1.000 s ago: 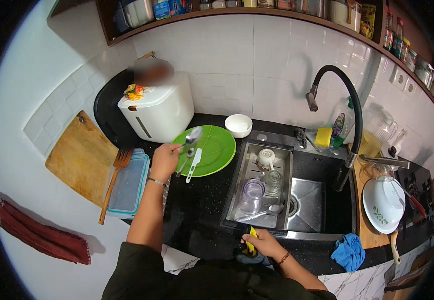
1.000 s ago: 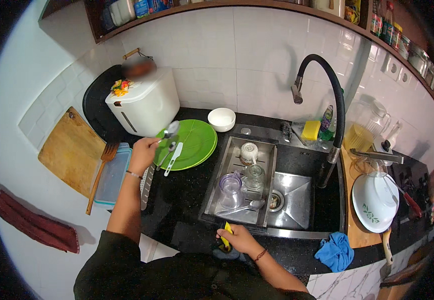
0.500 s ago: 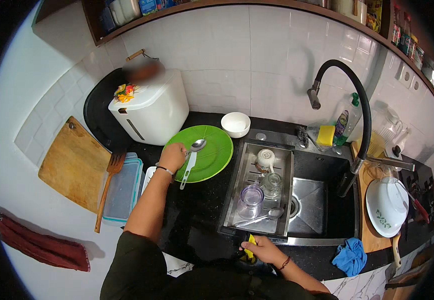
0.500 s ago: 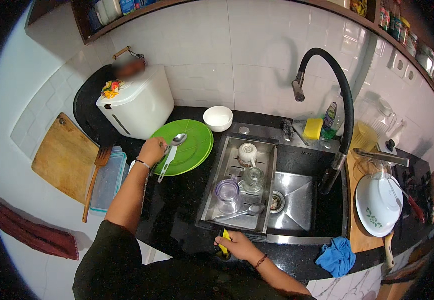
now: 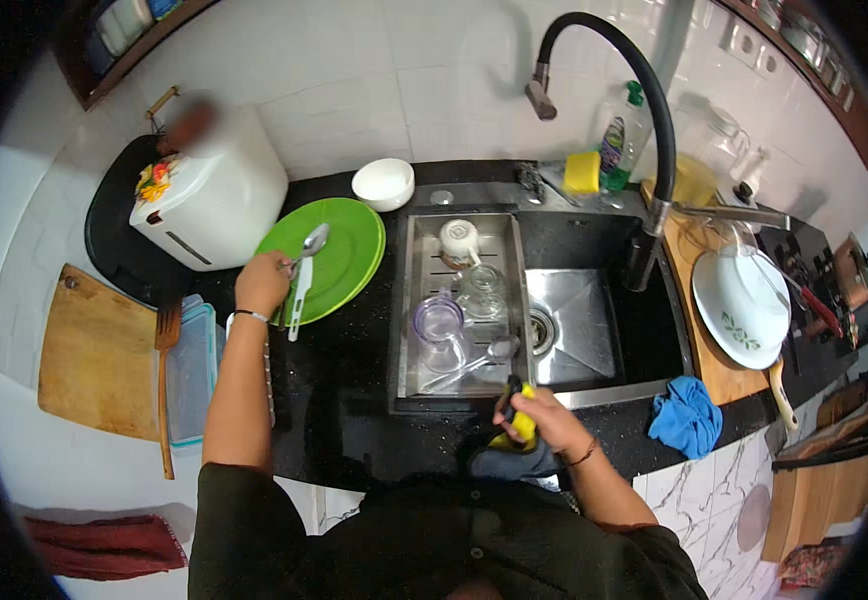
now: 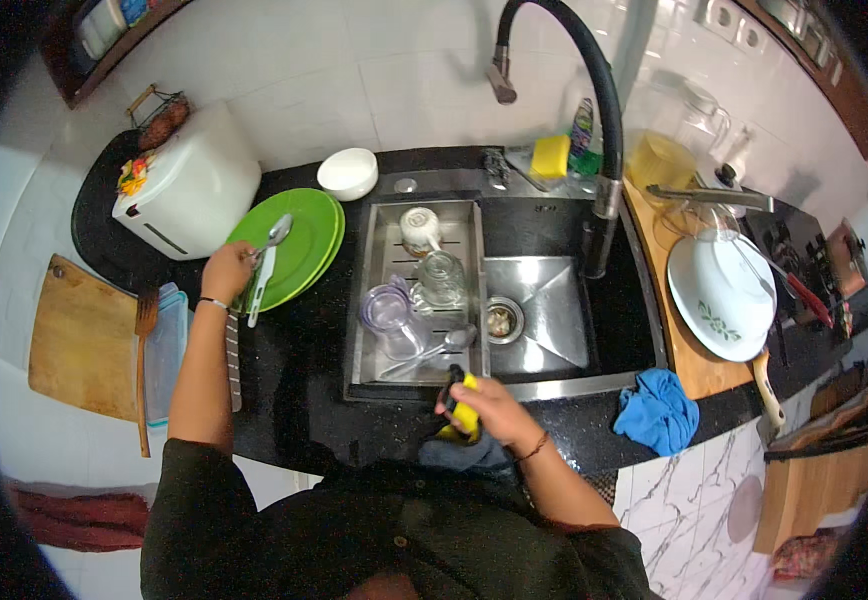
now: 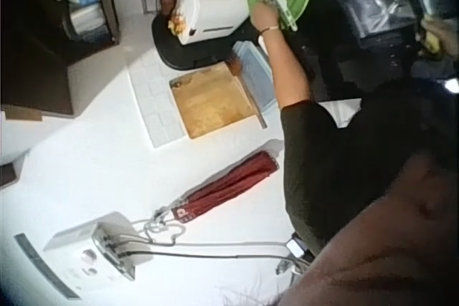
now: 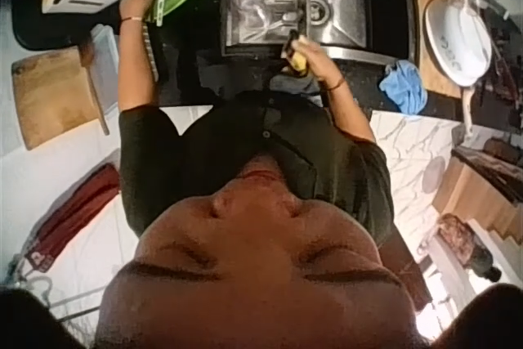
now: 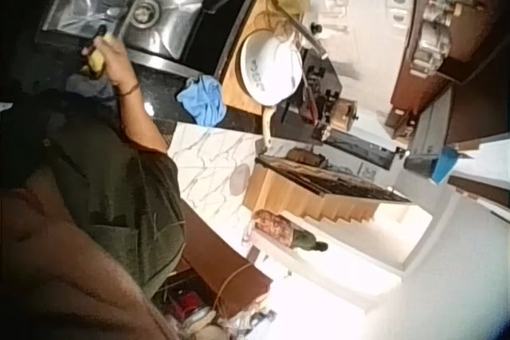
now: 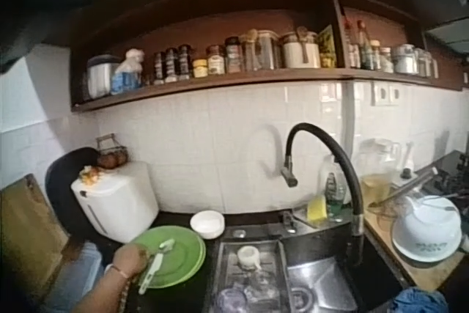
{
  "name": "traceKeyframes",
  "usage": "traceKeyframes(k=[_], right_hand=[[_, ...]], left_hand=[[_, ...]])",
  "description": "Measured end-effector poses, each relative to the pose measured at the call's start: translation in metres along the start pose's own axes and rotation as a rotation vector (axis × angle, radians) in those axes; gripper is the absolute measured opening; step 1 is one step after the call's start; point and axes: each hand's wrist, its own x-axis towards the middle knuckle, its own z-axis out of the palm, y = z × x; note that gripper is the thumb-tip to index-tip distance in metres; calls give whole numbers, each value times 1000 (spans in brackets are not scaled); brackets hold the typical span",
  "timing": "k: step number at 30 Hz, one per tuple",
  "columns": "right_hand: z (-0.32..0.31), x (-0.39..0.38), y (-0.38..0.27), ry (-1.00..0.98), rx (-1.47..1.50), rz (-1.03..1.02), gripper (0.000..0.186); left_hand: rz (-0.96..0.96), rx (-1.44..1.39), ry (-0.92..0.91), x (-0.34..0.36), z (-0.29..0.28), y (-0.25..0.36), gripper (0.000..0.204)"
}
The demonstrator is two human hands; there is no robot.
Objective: The person is drying various kitchen utensils and containers such as a spoon, cup, glass, and spatula with a blue cloth.
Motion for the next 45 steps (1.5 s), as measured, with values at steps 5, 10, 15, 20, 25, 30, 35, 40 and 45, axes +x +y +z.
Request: traceKeyframes(k=[5, 10, 15, 20, 25, 30, 35, 40, 45], right_hand=[[-39, -52, -29, 176, -177, -129, 31], [-54, -71, -30, 236, -704, 8, 39], [-31, -58, -18, 105, -1248, -210, 39], [-34, -61, -11, 53, -1284, -273, 37], [-37, -63, -5, 65, -1281, -324, 37], [-39, -67, -4, 78, -1252, -400, 36], [-41, -68, -6, 83, -1225, -425, 37], [-46, -67, -2, 92, -1207, -461, 37], [-44, -67, -3, 62, -1215, -450, 37]], left_hand=[[160, -416, 247, -54, -34, 41, 21], [396, -603, -274, -157, -23, 150, 11], [588, -281, -137, -193, 72, 186, 19], [429, -77, -151, -188, 111, 209, 18], [421, 116, -138, -179, 111, 216, 14], [320, 191, -224, -172, 107, 230, 16], [286, 220, -227, -166, 111, 237, 17], [323, 259, -239, -165, 109, 243, 15], [344, 313, -265, -163, 119, 235, 13]])
